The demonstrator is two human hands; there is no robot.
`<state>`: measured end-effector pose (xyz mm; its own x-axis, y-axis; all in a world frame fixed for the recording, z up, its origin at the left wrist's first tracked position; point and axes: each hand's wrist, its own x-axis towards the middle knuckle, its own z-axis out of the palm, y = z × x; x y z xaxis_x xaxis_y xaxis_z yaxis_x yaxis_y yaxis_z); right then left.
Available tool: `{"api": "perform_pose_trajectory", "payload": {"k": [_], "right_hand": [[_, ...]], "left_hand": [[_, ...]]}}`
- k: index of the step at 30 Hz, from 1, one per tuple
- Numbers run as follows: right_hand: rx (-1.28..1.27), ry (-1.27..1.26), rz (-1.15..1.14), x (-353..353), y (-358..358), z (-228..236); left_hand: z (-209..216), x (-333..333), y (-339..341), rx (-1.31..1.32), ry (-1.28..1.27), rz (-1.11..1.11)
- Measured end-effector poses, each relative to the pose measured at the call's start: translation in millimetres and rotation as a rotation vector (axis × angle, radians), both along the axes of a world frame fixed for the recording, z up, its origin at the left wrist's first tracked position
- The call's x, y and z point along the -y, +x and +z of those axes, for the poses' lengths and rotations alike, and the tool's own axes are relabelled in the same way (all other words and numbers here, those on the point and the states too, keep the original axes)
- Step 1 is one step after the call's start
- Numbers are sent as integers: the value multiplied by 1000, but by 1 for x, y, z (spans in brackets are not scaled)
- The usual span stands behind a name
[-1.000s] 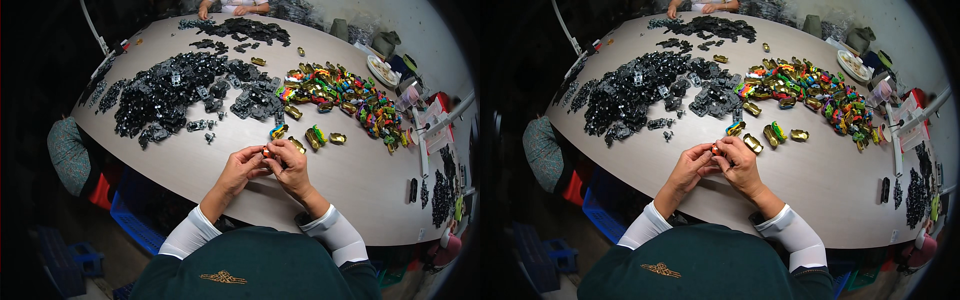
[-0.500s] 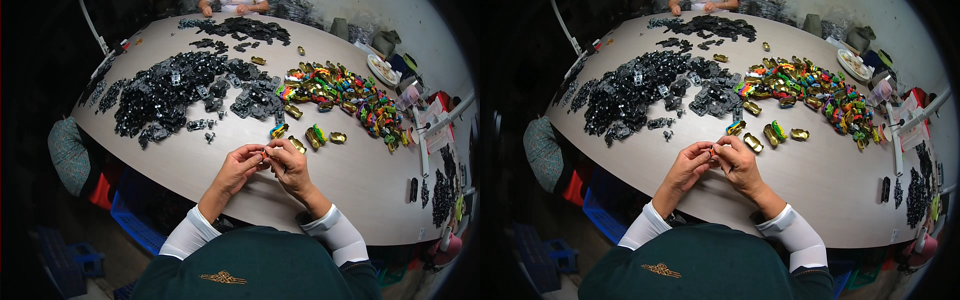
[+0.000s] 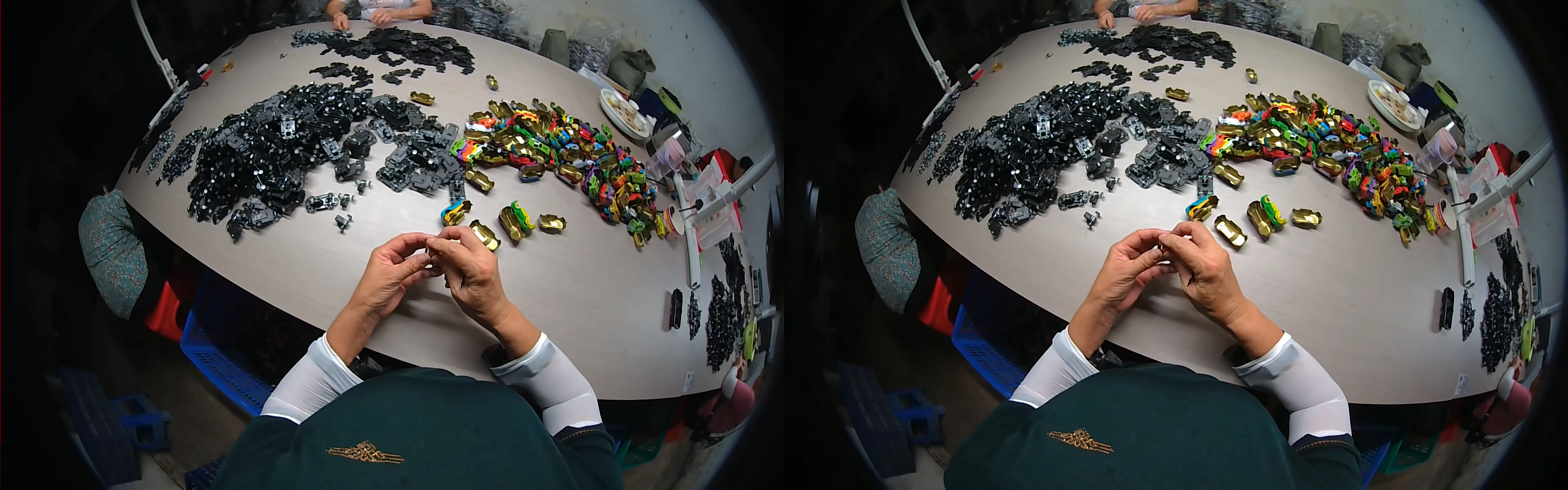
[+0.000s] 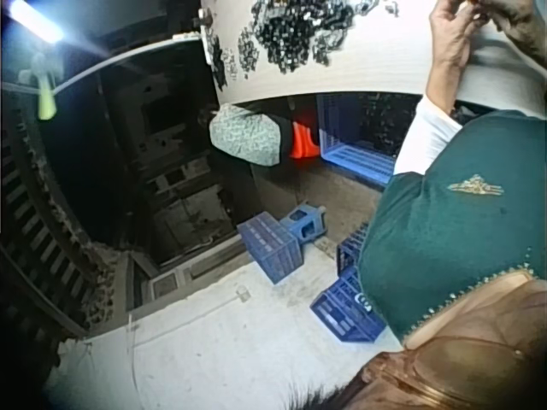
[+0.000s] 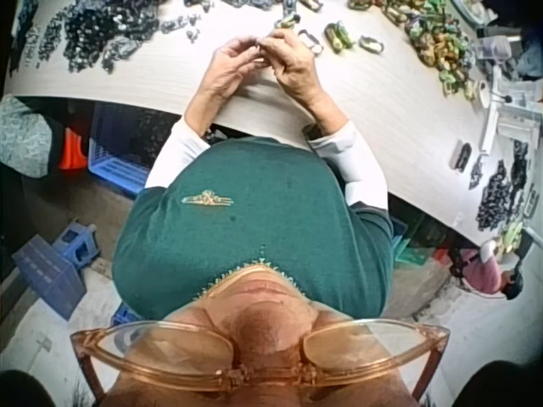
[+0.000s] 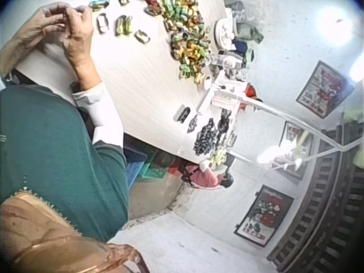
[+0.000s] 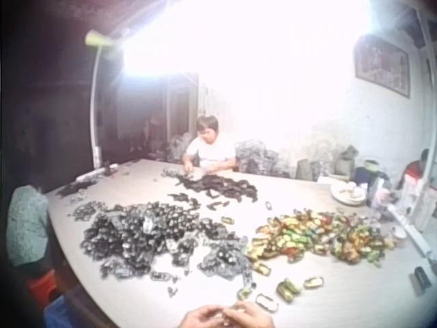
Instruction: The person assembles small keychains by hand at a table. They pick up black plastic bases and colorful metallic charms, fit the charms into the bases, and place the completed units on the table. The process is repeated continuously with various colored charms.
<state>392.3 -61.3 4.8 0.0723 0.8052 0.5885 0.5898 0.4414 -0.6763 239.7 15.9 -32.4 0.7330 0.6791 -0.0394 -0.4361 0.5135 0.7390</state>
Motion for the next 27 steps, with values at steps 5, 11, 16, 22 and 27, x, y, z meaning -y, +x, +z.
{"api": "perform_pose_trajectory", "payload": {"k": [5, 11, 16, 22, 27], "right_hand": [[-35, -20, 5, 1, 2, 1], [64, 3, 30, -2, 0, -1], [-32, -62, 60, 1, 2, 3], [-510, -220, 113, 3, 1, 3], [-656, -307, 138, 2, 6, 1]], "left_hand": [[7, -1, -1, -46, 44, 24], [-2, 1, -2, -106, 82, 62], [0, 1, -5, -168, 208, 87], [6, 2, -3, -163, 389, 107], [10, 6, 0, -76, 77, 3]]}}
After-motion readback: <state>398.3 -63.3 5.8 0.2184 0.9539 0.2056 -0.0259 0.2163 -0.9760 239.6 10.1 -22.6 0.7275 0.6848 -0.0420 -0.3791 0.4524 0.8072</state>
